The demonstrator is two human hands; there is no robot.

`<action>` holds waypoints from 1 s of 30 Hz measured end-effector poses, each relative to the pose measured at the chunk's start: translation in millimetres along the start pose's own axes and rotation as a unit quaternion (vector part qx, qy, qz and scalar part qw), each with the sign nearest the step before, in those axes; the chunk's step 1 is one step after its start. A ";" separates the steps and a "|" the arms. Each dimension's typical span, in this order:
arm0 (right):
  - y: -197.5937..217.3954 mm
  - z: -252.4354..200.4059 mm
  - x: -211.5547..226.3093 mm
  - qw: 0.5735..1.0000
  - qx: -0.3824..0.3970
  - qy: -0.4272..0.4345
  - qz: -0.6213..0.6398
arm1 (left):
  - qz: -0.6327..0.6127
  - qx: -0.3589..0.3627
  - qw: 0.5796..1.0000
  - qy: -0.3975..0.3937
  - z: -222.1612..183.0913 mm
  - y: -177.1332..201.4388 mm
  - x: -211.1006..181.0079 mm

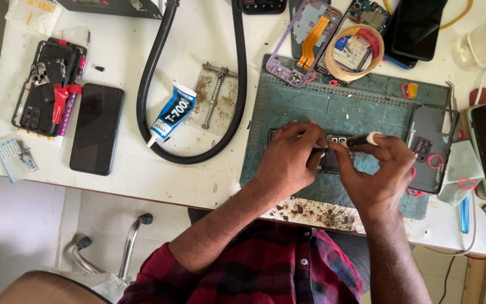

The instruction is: The person uses a screwdriver to remove and replace small internal components and screws from a disassembled mobile phone on a repair bench.

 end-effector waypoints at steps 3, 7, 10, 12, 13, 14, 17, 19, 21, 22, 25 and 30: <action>-0.7 4.7 10.2 1.000 0.006 0.023 0.012 | -0.005 0.007 1.000 -0.008 2.4 2.2 -3.2; 0.2 2.6 17.0 1.000 0.011 0.022 -0.006 | 0.002 0.040 0.999 -0.021 11.5 5.4 -4.9; 1.4 3.5 21.7 0.997 -0.027 0.055 -0.043 | 0.012 0.108 0.994 -0.013 26.6 7.2 -3.7; 0.0 9.1 21.3 0.994 -0.037 0.072 -0.067 | 0.031 0.173 0.984 0.004 37.2 4.0 -1.3; 0.4 11.2 21.9 0.993 -0.041 0.080 -0.081 | 0.017 0.189 0.982 0.003 43.1 2.4 -0.3; 2.1 10.8 24.2 0.995 -0.033 0.071 -0.059 | 0.003 0.206 0.979 0.003 48.1 0.5 1.0; 4.7 12.9 32.5 0.997 -0.023 0.061 -0.032 | -0.036 0.234 0.971 -0.024 59.0 -2.7 1.6; 7.2 14.7 36.2 0.994 -0.031 0.075 -0.071 | -0.035 0.273 0.961 -0.017 65.0 -7.3 2.7; 6.4 17.6 36.3 0.993 -0.043 0.067 -0.087 | -0.005 0.339 0.940 0.017 74.0 -15.2 5.2; 6.8 18.2 36.9 0.992 -0.048 0.061 -0.095 | -0.002 0.351 0.936 0.022 77.7 -17.3 5.1; 8.2 16.3 36.9 0.999 -0.001 -0.044 0.011 | -0.013 0.376 0.927 0.018 85.9 -20.7 5.7; 10.7 29.0 37.6 0.996 -0.009 -0.016 -0.089 | -0.082 0.379 0.922 0.009 87.5 -9.7 12.4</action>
Point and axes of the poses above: each hand's wrist, its own z-axis towards the middle knuckle, its own y-axis out of the back of the hand, x = y × z, the point moved 4 cm from there along z, towards the middle knuckle, and after that the axes turned 9 degrees about -x, right-handed, at the moved point
